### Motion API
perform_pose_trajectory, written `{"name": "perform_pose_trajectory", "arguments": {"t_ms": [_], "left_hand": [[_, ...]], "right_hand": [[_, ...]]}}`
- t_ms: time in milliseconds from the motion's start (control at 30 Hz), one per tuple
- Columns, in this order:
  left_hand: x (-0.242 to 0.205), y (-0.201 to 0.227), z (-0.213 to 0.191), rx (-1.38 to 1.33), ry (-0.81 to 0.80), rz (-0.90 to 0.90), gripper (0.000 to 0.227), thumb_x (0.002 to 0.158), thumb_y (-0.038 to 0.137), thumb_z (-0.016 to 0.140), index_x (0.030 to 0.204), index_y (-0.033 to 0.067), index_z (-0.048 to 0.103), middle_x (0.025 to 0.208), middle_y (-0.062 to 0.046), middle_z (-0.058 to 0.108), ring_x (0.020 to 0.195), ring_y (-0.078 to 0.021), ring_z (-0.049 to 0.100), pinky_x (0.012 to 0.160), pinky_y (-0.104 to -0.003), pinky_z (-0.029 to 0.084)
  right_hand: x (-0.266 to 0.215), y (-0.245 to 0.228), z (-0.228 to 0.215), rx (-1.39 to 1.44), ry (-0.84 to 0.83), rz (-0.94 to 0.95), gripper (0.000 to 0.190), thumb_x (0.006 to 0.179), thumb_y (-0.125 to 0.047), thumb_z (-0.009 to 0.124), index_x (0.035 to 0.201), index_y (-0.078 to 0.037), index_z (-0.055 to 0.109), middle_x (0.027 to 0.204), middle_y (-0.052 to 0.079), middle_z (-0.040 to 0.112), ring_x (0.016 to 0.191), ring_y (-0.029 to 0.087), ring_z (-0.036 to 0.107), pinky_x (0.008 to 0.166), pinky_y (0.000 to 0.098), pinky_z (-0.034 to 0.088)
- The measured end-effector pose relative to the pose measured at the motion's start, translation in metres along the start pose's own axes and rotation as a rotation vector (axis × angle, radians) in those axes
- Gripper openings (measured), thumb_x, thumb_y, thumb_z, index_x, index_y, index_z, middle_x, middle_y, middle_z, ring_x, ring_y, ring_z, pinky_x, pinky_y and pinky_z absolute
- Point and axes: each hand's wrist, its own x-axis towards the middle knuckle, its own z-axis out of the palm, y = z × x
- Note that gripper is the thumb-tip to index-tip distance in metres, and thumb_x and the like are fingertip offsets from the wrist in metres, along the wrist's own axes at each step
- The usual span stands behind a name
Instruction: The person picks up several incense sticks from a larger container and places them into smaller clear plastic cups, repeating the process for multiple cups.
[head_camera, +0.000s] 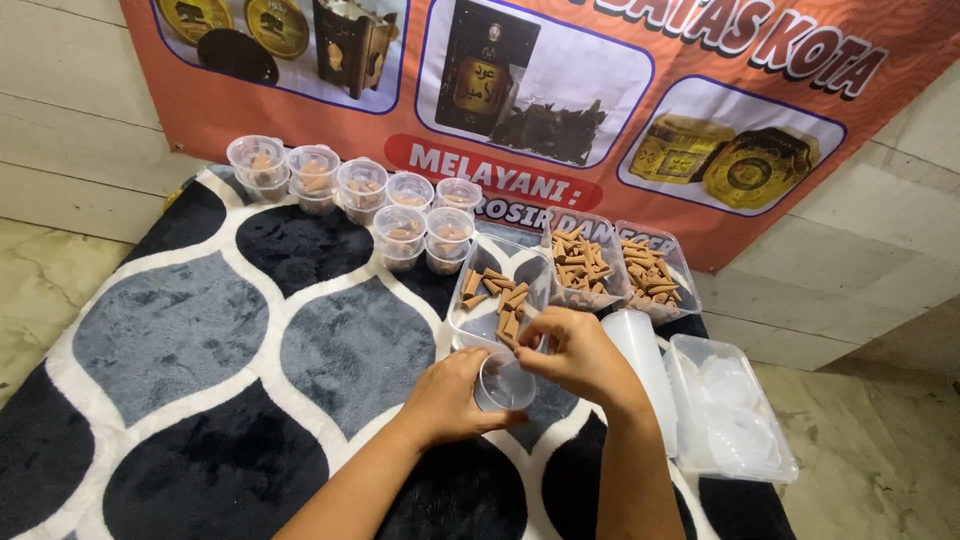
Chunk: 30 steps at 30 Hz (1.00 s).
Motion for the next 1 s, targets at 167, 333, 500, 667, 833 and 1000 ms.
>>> {"name": "perform_pose_trajectory", "arguments": {"t_ms": [167, 333, 500, 667, 833, 1000], "left_hand": [[-0.002, -0.010, 0.004, -0.079, 0.138, 0.205, 0.067, 0.056, 0.056, 0.087, 0.105, 0.0150, 0.066, 0.103, -0.011, 0.071, 0.100, -0.0354, 0.070, 0.084, -0.046, 0.058], [-0.001, -0.009, 0.009, -0.060, 0.157, 0.144, 0.068, 0.051, 0.060, 0.090, 0.102, 0.0202, 0.068, 0.106, -0.003, 0.066, 0.099, -0.0314, 0.070, 0.082, -0.044, 0.059], [-0.003, -0.011, 0.007, -0.118, 0.197, 0.216, 0.071, 0.052, 0.056, 0.093, 0.109, 0.0224, 0.069, 0.093, -0.004, 0.068, 0.093, -0.0302, 0.072, 0.078, -0.041, 0.058], [-0.001, -0.014, 0.009, -0.123, 0.214, 0.240, 0.071, 0.051, 0.055, 0.094, 0.109, 0.0210, 0.069, 0.093, -0.005, 0.070, 0.093, -0.0297, 0.072, 0.078, -0.041, 0.058], [-0.002, -0.014, 0.012, -0.085, 0.210, 0.244, 0.071, 0.051, 0.055, 0.092, 0.108, 0.0202, 0.067, 0.095, -0.004, 0.070, 0.095, -0.0281, 0.072, 0.079, -0.039, 0.058], [0.001, -0.004, 0.005, 0.020, -0.004, 0.079, 0.076, 0.055, 0.066, 0.085, 0.110, 0.0183, 0.063, 0.103, -0.006, 0.066, 0.099, -0.0278, 0.064, 0.082, -0.043, 0.050]], "right_hand": [[-0.006, 0.009, 0.015, -0.226, -0.194, 0.117, 0.020, 0.079, -0.028, 0.081, 0.072, -0.009, 0.078, 0.061, 0.007, 0.069, 0.057, 0.023, 0.060, 0.057, 0.0386, 0.050], [0.005, 0.020, 0.040, -0.472, -0.213, 0.130, 0.018, 0.077, -0.021, 0.072, 0.059, -0.015, 0.070, 0.053, 0.005, 0.063, 0.054, 0.027, 0.062, 0.056, 0.0401, 0.051], [0.010, 0.013, 0.048, -0.616, -0.245, 0.106, 0.010, 0.074, -0.024, 0.083, 0.073, -0.014, 0.079, 0.064, 0.005, 0.072, 0.063, 0.026, 0.071, 0.061, 0.0381, 0.059], [0.013, 0.024, 0.059, -0.647, -0.225, 0.083, 0.010, 0.072, -0.021, 0.083, 0.071, -0.012, 0.078, 0.062, 0.006, 0.070, 0.061, 0.028, 0.071, 0.058, 0.0399, 0.059], [0.005, 0.009, 0.043, -0.613, -0.239, 0.119, 0.018, 0.073, -0.029, 0.082, 0.078, -0.013, 0.079, 0.074, 0.012, 0.075, 0.073, 0.038, 0.074, 0.068, 0.0535, 0.060], [0.047, 0.013, 0.036, -0.559, 0.184, 0.099, 0.011, 0.092, -0.024, 0.071, 0.087, -0.022, 0.080, 0.087, -0.005, 0.068, 0.079, 0.022, 0.067, 0.057, 0.0421, 0.050]]}}
